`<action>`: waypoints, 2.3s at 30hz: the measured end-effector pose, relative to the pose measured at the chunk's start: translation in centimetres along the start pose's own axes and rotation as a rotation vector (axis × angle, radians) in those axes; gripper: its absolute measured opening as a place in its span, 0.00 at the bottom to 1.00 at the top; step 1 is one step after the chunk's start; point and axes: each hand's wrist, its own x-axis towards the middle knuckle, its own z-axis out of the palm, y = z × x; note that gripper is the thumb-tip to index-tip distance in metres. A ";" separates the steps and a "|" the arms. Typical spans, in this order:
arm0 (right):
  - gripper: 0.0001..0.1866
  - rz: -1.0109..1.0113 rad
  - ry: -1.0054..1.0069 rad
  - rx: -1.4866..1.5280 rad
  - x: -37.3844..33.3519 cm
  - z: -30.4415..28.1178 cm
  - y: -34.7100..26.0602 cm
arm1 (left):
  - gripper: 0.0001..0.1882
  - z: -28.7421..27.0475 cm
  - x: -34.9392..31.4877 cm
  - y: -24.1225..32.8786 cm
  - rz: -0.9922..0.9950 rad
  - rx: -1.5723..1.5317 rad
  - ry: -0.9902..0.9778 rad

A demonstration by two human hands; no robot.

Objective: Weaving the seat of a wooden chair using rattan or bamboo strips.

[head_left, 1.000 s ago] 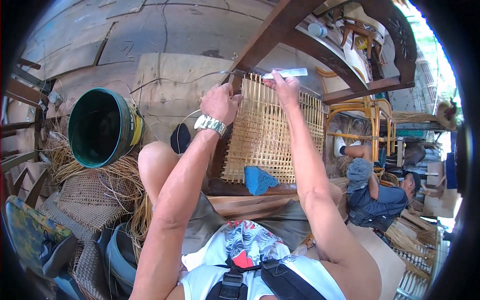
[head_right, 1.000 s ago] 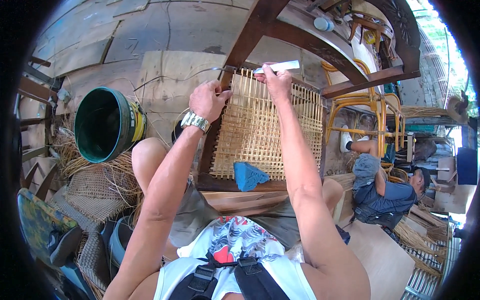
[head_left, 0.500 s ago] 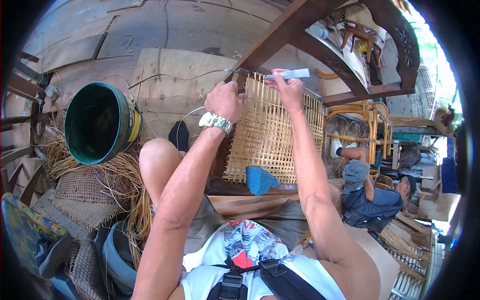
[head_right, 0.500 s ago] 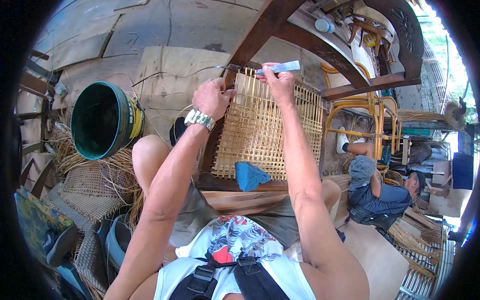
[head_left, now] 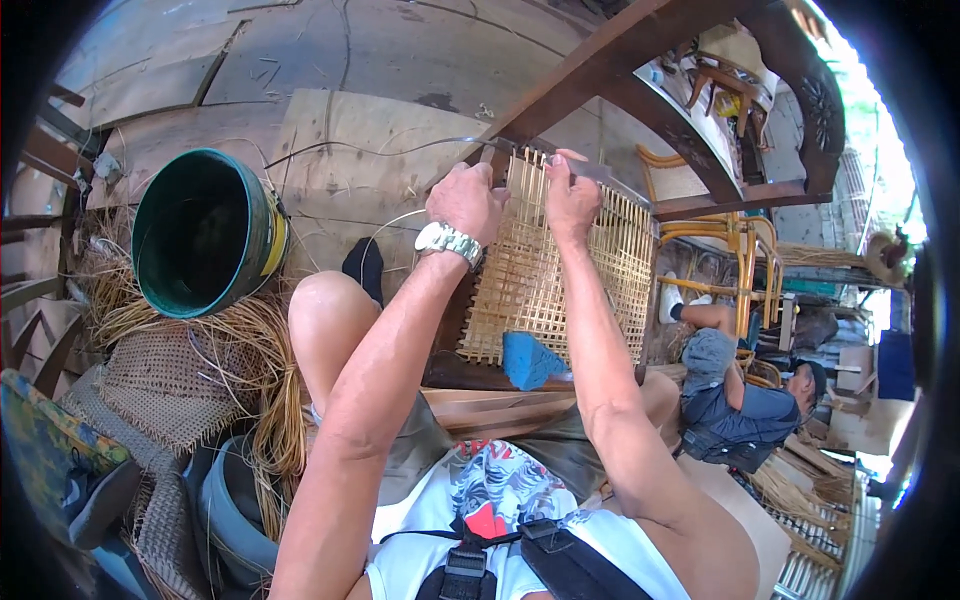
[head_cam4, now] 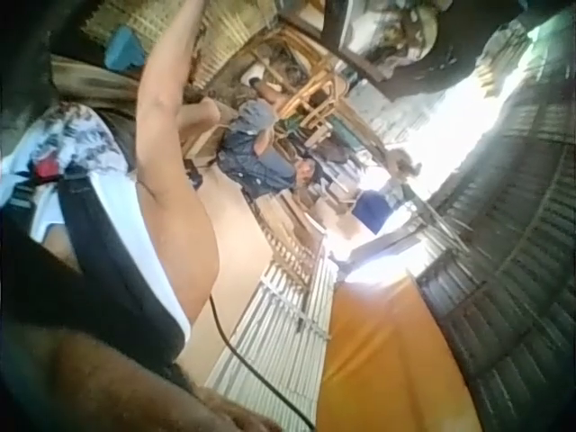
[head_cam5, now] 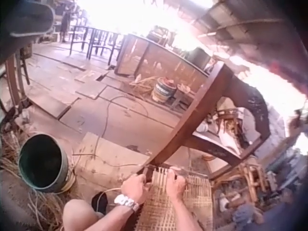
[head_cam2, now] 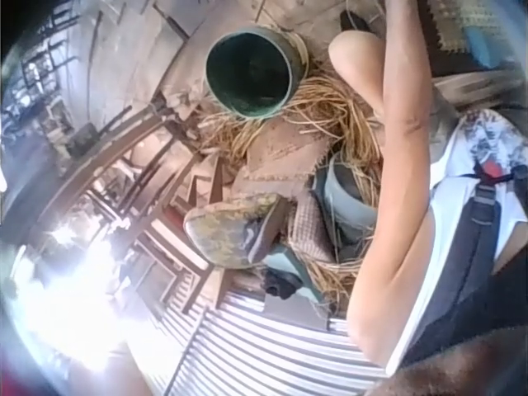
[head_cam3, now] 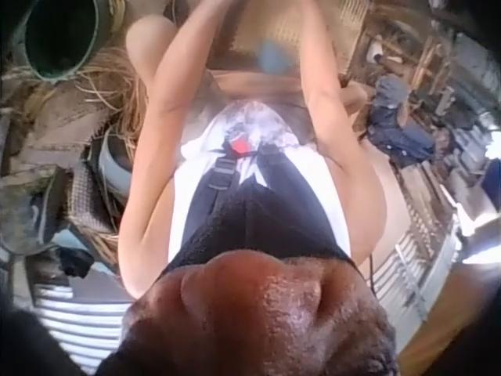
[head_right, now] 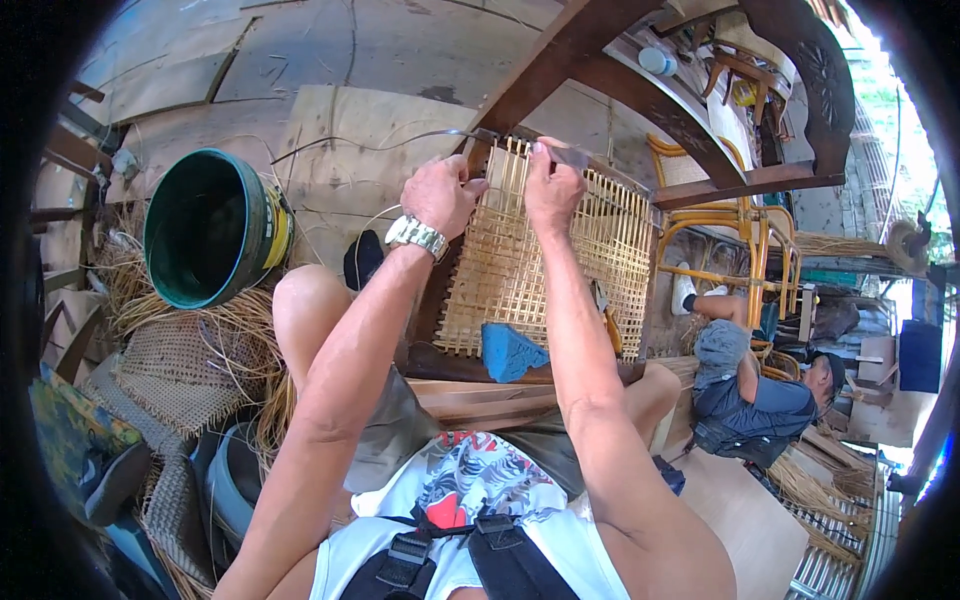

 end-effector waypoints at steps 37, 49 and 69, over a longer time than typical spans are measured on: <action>0.14 0.293 -0.173 0.514 2.7 -1.3 2.2 | 0.19 0.1 0.2 -0.3 -0.002 -0.001 0.021; 0.12 0.046 -0.166 -0.009 2.9 -0.3 1.3 | 0.18 0.2 0.3 -0.3 -0.005 -0.013 0.008; 0.14 -0.422 0.006 -0.365 1.6 1.2 -1.2 | 0.18 -0.1 0.0 -0.7 -0.011 -0.092 0.004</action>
